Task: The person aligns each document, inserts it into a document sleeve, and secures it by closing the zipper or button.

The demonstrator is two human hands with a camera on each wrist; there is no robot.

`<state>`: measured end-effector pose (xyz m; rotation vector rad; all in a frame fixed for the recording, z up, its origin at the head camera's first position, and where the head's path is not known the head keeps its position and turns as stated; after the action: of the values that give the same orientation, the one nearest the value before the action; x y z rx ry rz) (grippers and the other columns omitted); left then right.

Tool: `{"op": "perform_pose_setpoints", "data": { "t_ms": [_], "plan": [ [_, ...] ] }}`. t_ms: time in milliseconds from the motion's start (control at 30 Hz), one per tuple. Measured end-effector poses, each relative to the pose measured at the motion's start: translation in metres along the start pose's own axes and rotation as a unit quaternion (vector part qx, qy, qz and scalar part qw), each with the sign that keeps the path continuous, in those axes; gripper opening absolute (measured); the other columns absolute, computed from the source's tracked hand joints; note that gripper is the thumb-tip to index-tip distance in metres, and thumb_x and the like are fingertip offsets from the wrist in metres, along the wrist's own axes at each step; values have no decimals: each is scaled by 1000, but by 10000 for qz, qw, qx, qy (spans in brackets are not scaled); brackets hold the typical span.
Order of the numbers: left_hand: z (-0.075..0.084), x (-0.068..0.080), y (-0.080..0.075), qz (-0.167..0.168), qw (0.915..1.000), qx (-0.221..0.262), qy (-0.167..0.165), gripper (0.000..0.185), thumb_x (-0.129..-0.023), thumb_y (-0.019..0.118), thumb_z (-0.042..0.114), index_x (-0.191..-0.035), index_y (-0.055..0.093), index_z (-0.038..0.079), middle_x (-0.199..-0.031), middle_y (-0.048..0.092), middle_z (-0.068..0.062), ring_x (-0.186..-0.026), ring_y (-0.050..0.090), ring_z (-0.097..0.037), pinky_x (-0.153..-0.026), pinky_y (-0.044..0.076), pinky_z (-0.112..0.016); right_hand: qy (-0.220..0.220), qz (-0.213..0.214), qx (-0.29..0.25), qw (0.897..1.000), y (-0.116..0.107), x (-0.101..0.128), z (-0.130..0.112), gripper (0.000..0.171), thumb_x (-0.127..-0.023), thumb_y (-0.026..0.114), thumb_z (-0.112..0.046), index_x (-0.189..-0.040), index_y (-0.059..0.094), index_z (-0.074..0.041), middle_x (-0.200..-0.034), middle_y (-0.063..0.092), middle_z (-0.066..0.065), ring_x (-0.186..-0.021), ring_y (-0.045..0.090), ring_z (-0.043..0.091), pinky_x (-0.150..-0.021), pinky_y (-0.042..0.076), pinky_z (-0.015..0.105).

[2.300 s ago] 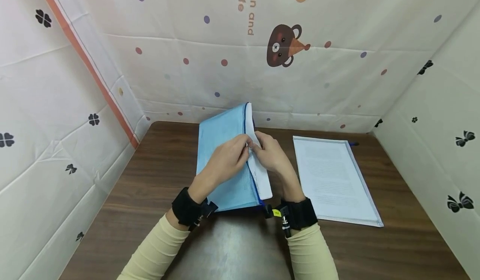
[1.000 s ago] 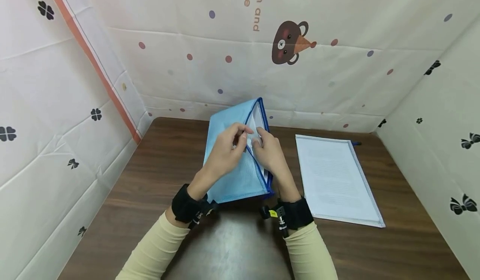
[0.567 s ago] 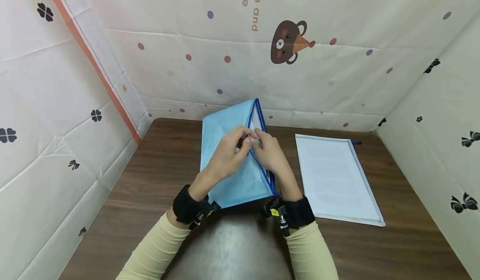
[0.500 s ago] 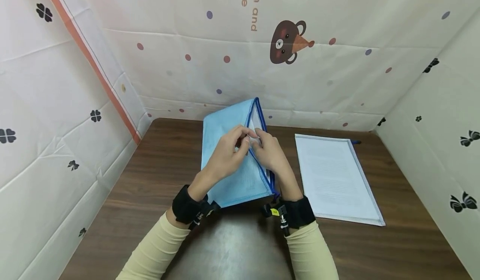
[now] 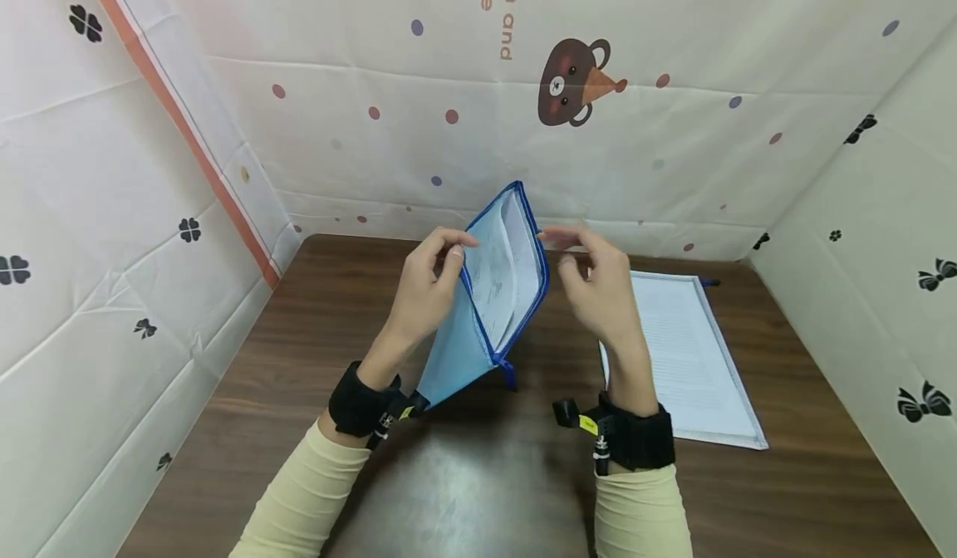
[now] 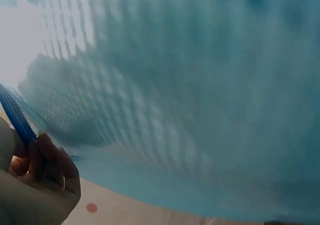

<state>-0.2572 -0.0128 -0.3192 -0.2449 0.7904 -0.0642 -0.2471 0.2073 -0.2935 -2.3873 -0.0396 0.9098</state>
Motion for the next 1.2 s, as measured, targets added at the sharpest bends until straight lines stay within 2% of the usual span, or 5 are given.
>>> {"op": "perform_pose_setpoints", "data": {
  "t_ms": [200,367,633,900,1200],
  "plan": [
    [-4,-2,-13,6,9979,605,-210,22,-113,44,6,-123,63,1,-102,58,-15,-82,48,-21,-72,38,-32,73,-1129,1311,9849,-1,7,-8,76,-96,71,1,-164,41,-15,-168,33,21,-152,31,49,-111,33,76],
    [-3,0,-7,-365,9928,1119,-228,19,-113,43,4,-124,57,-3,-110,57,-16,-89,48,-22,-78,41,-30,0,-1647,1334,9773,15,8,-14,98,-89,82,1,-169,30,-21,-175,15,19,-158,16,49,-114,29,76],
    [11,5,16,-1659,9780,1253,-187,15,-113,43,6,-123,53,1,-101,52,-10,-86,49,-22,-76,42,-31,-748,-1247,1620,9760,22,7,-36,112,-77,95,-3,-168,32,-20,-178,7,13,-162,1,42,-120,16,75],
    [28,13,40,-2596,9536,1509,-218,15,-114,41,9,-122,53,3,-108,56,-10,-82,53,-21,-72,45,-30,-1025,-1494,1277,9751,20,12,-46,49,-85,89,-2,-129,69,-10,-162,48,11,-162,14,38,-126,5,66],
    [31,15,43,-2375,9611,1393,-232,29,-116,44,23,-137,56,8,-115,63,-7,-92,62,-17,-79,55,-31,-805,-1203,1347,9803,-3,17,-40,26,-91,74,11,-113,75,-4,-120,73,16,-129,58,40,-124,16,67]
  ]
}}
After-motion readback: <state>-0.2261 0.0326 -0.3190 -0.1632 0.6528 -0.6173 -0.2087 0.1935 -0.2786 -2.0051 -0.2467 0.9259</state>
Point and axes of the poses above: each hand's wrist, its own x-axis away from the middle knuckle, its own y-axis out of the palm, z = x × y, the point moved 7 cm from there along -x, towards the middle knuckle
